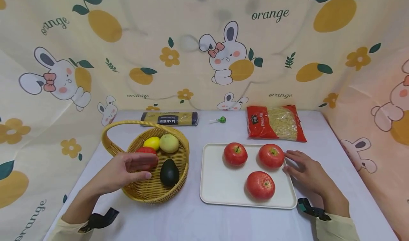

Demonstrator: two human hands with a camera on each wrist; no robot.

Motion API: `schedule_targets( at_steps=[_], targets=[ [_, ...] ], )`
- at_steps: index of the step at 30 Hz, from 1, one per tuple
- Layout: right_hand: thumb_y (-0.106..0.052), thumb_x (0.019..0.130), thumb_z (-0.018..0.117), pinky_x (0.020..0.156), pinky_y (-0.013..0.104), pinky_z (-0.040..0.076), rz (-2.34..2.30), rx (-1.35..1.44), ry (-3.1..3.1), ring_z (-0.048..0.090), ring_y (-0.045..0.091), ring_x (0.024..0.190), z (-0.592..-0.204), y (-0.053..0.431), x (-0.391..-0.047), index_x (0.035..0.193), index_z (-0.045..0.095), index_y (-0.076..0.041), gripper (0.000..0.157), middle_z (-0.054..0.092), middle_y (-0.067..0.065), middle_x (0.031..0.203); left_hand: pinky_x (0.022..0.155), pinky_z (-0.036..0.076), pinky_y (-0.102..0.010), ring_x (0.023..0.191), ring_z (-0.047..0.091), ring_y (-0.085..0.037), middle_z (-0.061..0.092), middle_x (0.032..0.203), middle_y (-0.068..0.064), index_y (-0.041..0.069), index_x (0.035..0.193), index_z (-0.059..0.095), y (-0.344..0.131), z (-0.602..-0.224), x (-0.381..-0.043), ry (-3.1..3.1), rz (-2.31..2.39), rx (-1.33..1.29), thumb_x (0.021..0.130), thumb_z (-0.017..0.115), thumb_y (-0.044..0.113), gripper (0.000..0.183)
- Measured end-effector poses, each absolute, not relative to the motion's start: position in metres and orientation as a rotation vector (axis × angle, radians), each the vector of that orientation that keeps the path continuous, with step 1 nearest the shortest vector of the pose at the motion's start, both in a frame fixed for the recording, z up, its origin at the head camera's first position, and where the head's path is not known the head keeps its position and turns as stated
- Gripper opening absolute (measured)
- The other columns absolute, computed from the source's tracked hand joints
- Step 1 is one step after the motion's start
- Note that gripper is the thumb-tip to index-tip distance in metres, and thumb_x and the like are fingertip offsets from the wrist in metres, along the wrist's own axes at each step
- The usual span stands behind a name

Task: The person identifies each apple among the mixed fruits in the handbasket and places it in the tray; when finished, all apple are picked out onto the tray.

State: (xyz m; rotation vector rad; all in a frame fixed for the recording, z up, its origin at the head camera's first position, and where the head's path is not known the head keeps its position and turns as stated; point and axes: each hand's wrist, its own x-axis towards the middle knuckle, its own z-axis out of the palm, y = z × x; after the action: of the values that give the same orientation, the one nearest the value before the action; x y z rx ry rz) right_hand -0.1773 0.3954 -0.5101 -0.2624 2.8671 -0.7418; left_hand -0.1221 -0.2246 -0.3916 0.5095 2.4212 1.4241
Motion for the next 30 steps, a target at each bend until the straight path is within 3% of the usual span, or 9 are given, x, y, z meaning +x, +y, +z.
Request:
schedule_targets(
  at_steps=[6,14,22,27,30],
  targets=[
    [-0.044,0.1,0.079,0.104,0.087,0.04,-0.733,-0.27,2.874,0.041,0.068,0.145,-0.51,0.396,-0.177,0.159,0.054,-0.002,0.076,0.045,0.038,0.162,0.101,0.064,-0.052,0.119,0.077,-0.034,0.076,0.136,-0.018,0.002,0.14,0.072,-0.233,-0.383,-0.133,2.714,1.156,0.379,0.096,0.087,0.024,0.051],
    [-0.044,0.1,0.079,0.105,0.088,0.039,-0.738,-0.272,2.876,0.04,0.068,0.146,-0.509,0.396,-0.177,0.159,0.054,-0.002,0.076,0.045,0.038,0.163,0.101,0.064,-0.053,0.12,0.075,-0.039,0.075,0.135,-0.023,-0.003,0.143,0.069,-0.23,-0.384,-0.15,2.891,0.92,0.159,0.097,0.084,0.021,0.054],
    [-0.049,0.099,0.078,0.104,0.088,0.038,-0.742,-0.252,2.854,0.038,0.068,0.147,-0.509,0.396,-0.178,0.161,0.052,-0.004,0.08,0.043,0.038,0.164,0.099,0.062,-0.058,0.11,0.07,-0.038,0.076,0.123,-0.025,-0.008,0.137,0.07,-0.228,-0.394,-0.161,2.898,0.733,0.125,0.093,0.088,0.022,0.056],
    [-0.048,0.099,0.079,0.103,0.087,0.04,-0.752,-0.242,2.836,0.037,0.068,0.148,-0.51,0.397,-0.178,0.161,0.051,-0.004,0.081,0.041,0.038,0.165,0.095,0.063,-0.056,0.108,0.067,-0.036,0.076,0.12,-0.02,-0.003,0.133,0.073,-0.227,-0.397,-0.163,2.842,0.713,0.127,0.089,0.092,0.027,0.056],
    [-0.047,0.099,0.079,0.103,0.087,0.04,-0.751,-0.243,2.838,0.037,0.068,0.148,-0.51,0.396,-0.178,0.161,0.052,-0.004,0.08,0.041,0.038,0.165,0.087,0.064,-0.05,0.104,0.065,-0.035,0.076,0.112,-0.016,0.001,0.122,0.077,-0.225,-0.397,-0.163,2.848,0.743,0.13,0.088,0.093,0.028,0.047]
  ],
)
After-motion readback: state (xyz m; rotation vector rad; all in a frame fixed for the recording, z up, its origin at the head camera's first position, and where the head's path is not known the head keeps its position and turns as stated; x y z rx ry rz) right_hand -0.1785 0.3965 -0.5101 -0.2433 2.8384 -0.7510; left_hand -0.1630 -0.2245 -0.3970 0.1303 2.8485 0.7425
